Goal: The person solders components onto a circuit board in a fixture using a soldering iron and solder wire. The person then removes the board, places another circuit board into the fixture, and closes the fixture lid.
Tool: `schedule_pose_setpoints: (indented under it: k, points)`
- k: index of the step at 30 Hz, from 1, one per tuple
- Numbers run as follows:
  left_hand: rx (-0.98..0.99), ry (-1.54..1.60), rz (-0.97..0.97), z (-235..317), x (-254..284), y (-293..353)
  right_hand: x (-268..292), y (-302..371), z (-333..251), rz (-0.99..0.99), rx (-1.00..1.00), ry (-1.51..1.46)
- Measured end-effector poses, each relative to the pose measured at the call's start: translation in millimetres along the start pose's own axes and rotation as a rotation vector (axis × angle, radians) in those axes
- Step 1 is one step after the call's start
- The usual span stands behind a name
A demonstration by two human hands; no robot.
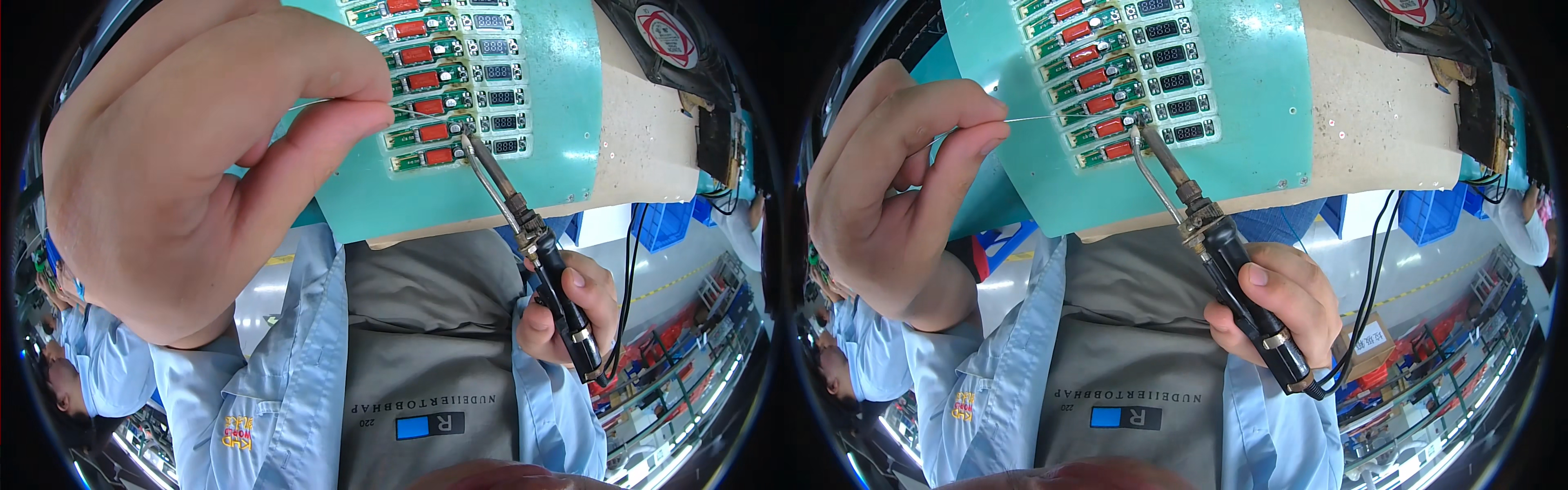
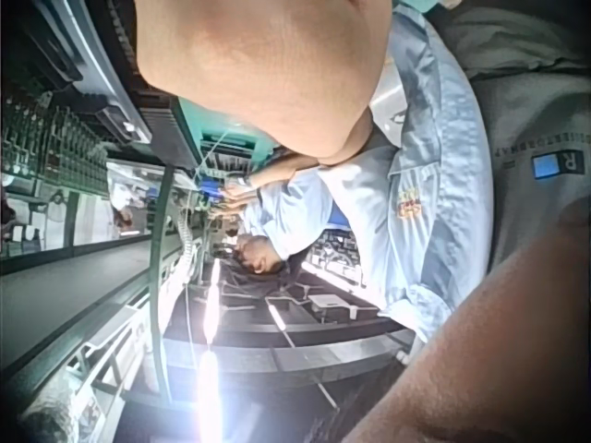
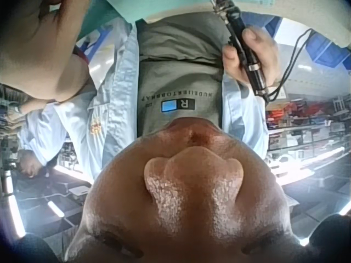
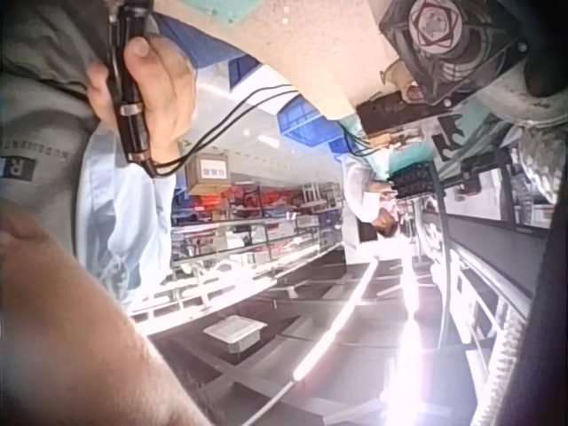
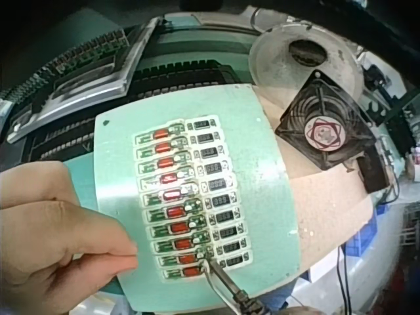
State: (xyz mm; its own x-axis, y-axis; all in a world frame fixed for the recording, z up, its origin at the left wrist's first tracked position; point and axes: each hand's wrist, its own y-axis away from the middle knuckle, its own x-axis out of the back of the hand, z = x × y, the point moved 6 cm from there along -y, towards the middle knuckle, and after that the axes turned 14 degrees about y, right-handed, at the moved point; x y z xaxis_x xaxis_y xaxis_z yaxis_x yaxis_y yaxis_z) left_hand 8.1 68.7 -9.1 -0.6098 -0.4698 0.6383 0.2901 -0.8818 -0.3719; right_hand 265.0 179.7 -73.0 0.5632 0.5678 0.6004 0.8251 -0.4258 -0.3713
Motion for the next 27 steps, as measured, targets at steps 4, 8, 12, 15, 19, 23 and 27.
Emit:
schedule_pose_setpoints:
  k: [4,8,12,15,19,23,27]
  points:
    - [0.013,0.01,0.007,-2,-3,1,-1,1,0,0.009,0.002,0.007]
    - [0.035,0.036,0.057,-2,-3,3,-1,2,1,0.022,-0.011,0.004]
    - [0.025,-0.011,0.023,2,0,1,0,2,1,0.017,-0.003,0.012]
    - [0.019,-0.023,0.015,2,1,2,-1,1,0,0.022,0.008,0.026]
    - [0.013,-0.011,0.024,2,2,3,-1,2,0,0.043,0.031,0.055]
    - [0.003,-0.005,0.023,5,5,4,5,6,1,0.113,0.086,-0.059]
    - [0.009,-0.017,0.012,6,3,4,9,11,3,0.112,0.082,-0.04]
